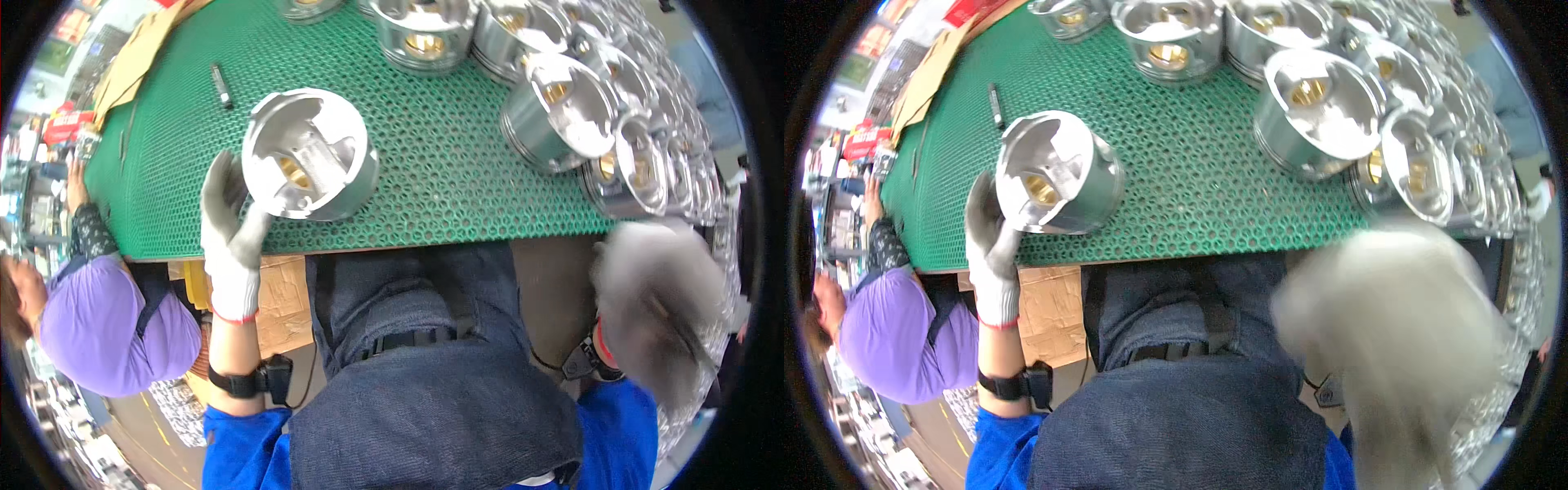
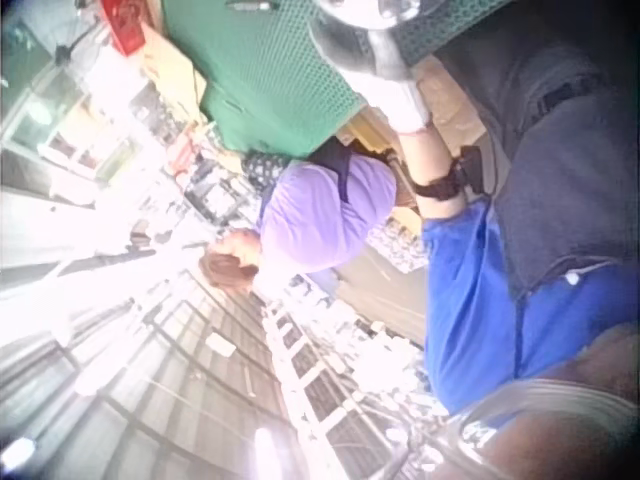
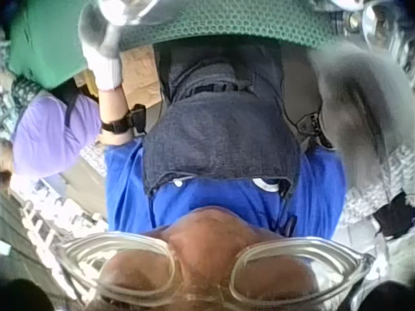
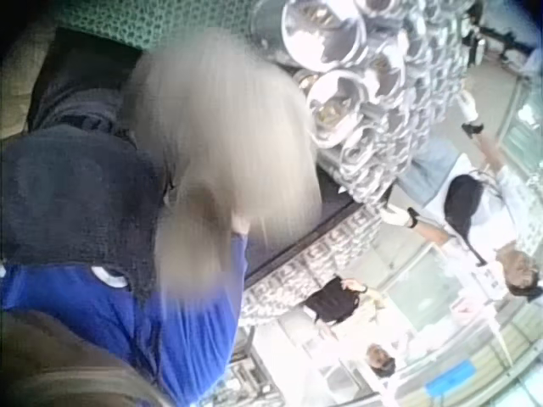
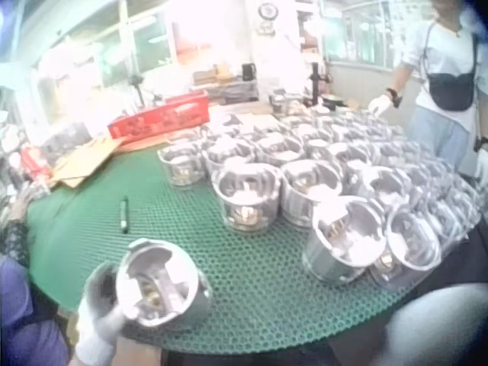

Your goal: Inspecting and organizing engine pistons on a workbench.

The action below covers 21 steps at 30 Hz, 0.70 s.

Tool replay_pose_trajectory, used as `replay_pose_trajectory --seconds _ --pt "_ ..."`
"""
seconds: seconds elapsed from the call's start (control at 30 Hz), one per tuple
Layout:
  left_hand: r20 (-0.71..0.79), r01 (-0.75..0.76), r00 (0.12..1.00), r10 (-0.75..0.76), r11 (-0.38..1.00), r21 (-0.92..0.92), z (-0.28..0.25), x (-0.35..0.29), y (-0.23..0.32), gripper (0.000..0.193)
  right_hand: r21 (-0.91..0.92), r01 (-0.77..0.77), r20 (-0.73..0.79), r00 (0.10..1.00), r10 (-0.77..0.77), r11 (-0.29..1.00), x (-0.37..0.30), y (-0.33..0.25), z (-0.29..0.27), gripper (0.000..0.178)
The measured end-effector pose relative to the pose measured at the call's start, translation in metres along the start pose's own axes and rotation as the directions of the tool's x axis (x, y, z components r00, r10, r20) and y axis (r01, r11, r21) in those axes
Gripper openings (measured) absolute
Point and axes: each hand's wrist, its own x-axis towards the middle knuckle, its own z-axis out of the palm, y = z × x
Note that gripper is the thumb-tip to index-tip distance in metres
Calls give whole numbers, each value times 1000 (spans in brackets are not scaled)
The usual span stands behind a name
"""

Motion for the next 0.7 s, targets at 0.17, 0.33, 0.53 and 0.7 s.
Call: replay_pose_trajectory --seconds 0.17,0.33,0.53,0.7 --pt "215 -333 937 276 892 305 39 51 51 50 16 -106 295 951 96 994 -3 25 11 22" --pt "579 -729 672 462 549 408 73 24 133 44 -79 -147 271 949 163 986 -8 45 23 18" --pt "574 -725 680 457 536 433 79 26 129 50 70 -117 179 978 103 991 22 39 41 21" --pt "581 -707 692 428 566 424 86 37 130 44 12 -110 220 970 104 994 28 32 50 22"
